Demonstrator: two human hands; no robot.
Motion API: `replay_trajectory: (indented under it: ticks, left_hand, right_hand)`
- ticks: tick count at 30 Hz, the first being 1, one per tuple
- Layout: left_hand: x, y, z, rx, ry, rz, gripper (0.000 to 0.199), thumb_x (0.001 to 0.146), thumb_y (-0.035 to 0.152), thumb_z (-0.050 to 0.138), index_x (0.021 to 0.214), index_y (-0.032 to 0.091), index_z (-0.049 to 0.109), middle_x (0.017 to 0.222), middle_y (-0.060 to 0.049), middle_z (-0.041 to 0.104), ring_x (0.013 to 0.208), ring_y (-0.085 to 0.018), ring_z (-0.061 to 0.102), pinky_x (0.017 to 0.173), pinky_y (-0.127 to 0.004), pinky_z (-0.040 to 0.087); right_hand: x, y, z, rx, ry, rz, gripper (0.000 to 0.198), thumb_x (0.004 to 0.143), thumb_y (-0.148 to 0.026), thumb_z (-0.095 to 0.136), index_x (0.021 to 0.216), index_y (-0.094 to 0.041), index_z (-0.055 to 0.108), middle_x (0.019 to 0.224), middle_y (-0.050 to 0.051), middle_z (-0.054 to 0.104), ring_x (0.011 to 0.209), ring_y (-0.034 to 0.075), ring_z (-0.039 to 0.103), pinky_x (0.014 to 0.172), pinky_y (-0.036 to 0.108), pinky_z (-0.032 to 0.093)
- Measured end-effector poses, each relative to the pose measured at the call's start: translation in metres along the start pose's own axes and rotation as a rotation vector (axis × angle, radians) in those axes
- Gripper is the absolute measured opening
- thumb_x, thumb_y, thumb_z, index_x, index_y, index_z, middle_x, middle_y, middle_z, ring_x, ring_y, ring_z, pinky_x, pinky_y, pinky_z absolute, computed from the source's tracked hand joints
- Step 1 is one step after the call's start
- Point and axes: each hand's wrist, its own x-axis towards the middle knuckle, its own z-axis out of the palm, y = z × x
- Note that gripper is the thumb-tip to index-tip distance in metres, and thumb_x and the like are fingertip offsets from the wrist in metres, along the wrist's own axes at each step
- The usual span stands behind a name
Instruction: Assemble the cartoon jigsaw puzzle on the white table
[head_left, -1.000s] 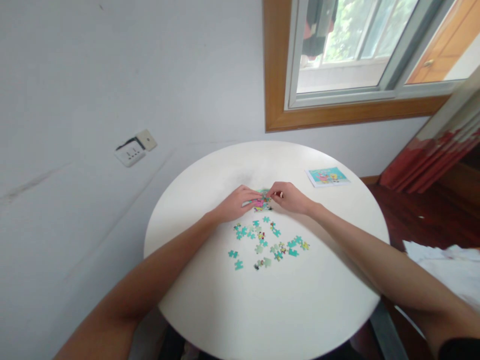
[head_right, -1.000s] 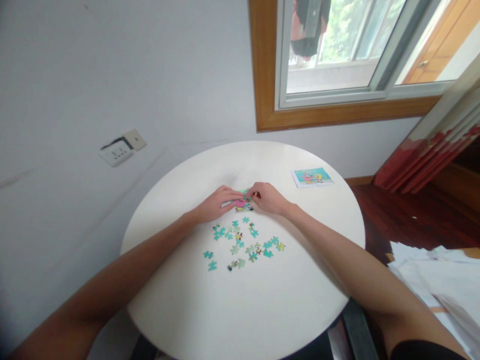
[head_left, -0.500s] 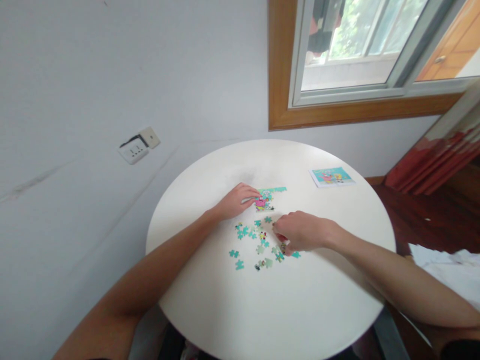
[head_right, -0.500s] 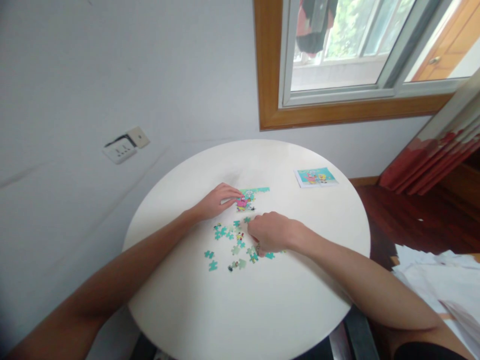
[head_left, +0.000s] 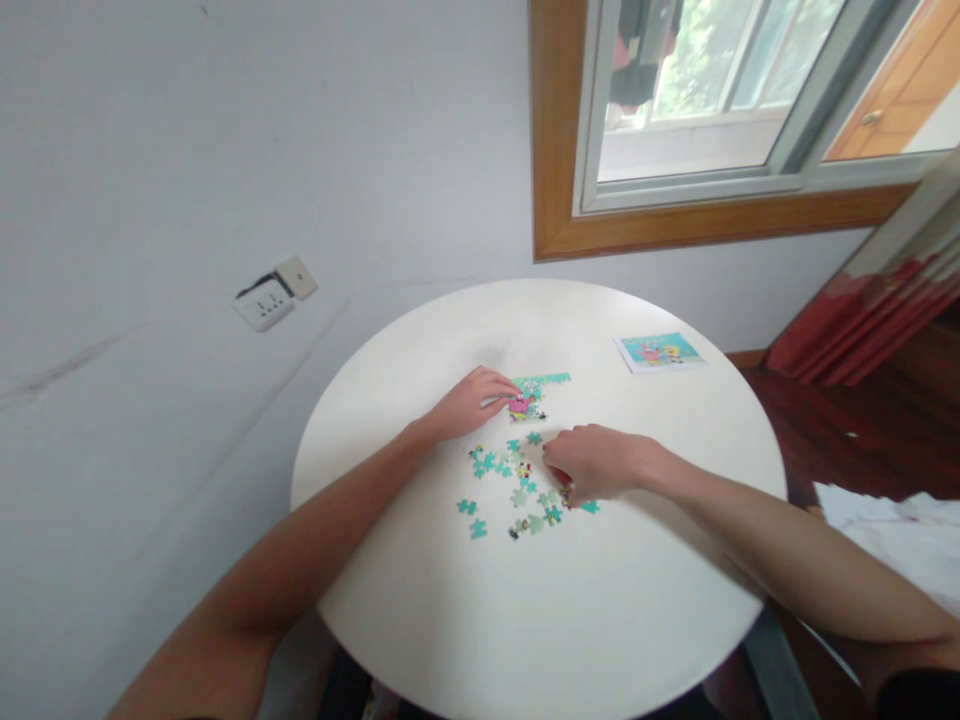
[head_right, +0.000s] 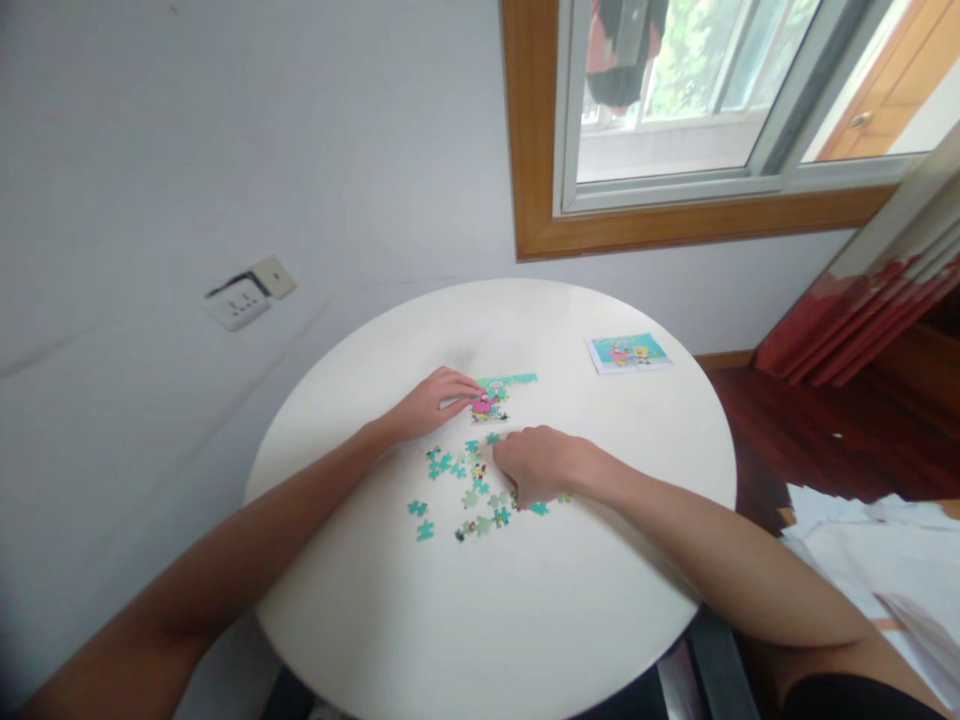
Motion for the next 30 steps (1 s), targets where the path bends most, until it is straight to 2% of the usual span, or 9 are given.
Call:
replay_trajectory:
  ticks: [7,15,21,26,30]
  left_hand:
    - [0.0,0.001,-0.001,-0.004,-0.005,-0.003,0.026,0.097,0.027,0.051,0.114,0.024,0.07,0.11,-0.007,0.07,0.105,-0.02,0.06,0.095,-0.039,0.044]
    - [0.001,0.003,-0.002,-0.013,-0.015,-0.013,0.026,0.097,0.027,0.05,0.114,0.024,0.07,0.111,-0.007,0.07,0.105,-0.02,0.059,0.096,-0.039,0.044]
    - [0.0,0.005,-0.003,-0.022,-0.022,-0.02,0.026,0.098,0.029,0.05,0.115,0.025,0.07,0.11,-0.007,0.07,0.104,-0.02,0.059,0.095,-0.039,0.045]
    - [0.001,0.006,-0.003,-0.02,-0.025,-0.022,0.026,0.098,0.028,0.051,0.113,0.023,0.071,0.108,-0.007,0.071,0.103,-0.02,0.059,0.094,-0.039,0.045]
    - [0.0,0.005,-0.002,-0.018,-0.03,-0.027,0.025,0.098,0.028,0.051,0.113,0.024,0.071,0.109,-0.007,0.071,0.104,-0.02,0.059,0.095,-0.039,0.044]
  right_hand:
    - [0.0,0.009,0.002,-0.013,0.024,0.013,0.027,0.068,-0.035,0.075,0.089,-0.019,0.069,0.088,0.008,0.068,0.079,0.022,0.064,0.061,0.028,0.037]
    - [0.007,0.045,-0.001,0.018,0.142,0.227,0.024,0.066,-0.035,0.074,0.084,-0.019,0.07,0.081,0.008,0.07,0.07,0.021,0.063,0.059,0.029,0.037]
    - [0.015,0.072,-0.001,0.165,0.193,0.282,0.021,0.067,-0.034,0.077,0.08,-0.019,0.07,0.079,0.006,0.07,0.069,0.019,0.062,0.057,0.027,0.037]
    - [0.017,0.074,-0.002,0.236,0.264,0.297,0.02,0.071,-0.031,0.076,0.082,-0.016,0.069,0.083,0.009,0.071,0.073,0.019,0.063,0.058,0.026,0.039]
    - [0.021,0.065,0.002,0.207,0.258,0.332,0.021,0.07,-0.03,0.076,0.083,-0.016,0.069,0.085,0.011,0.071,0.077,0.021,0.064,0.06,0.027,0.039]
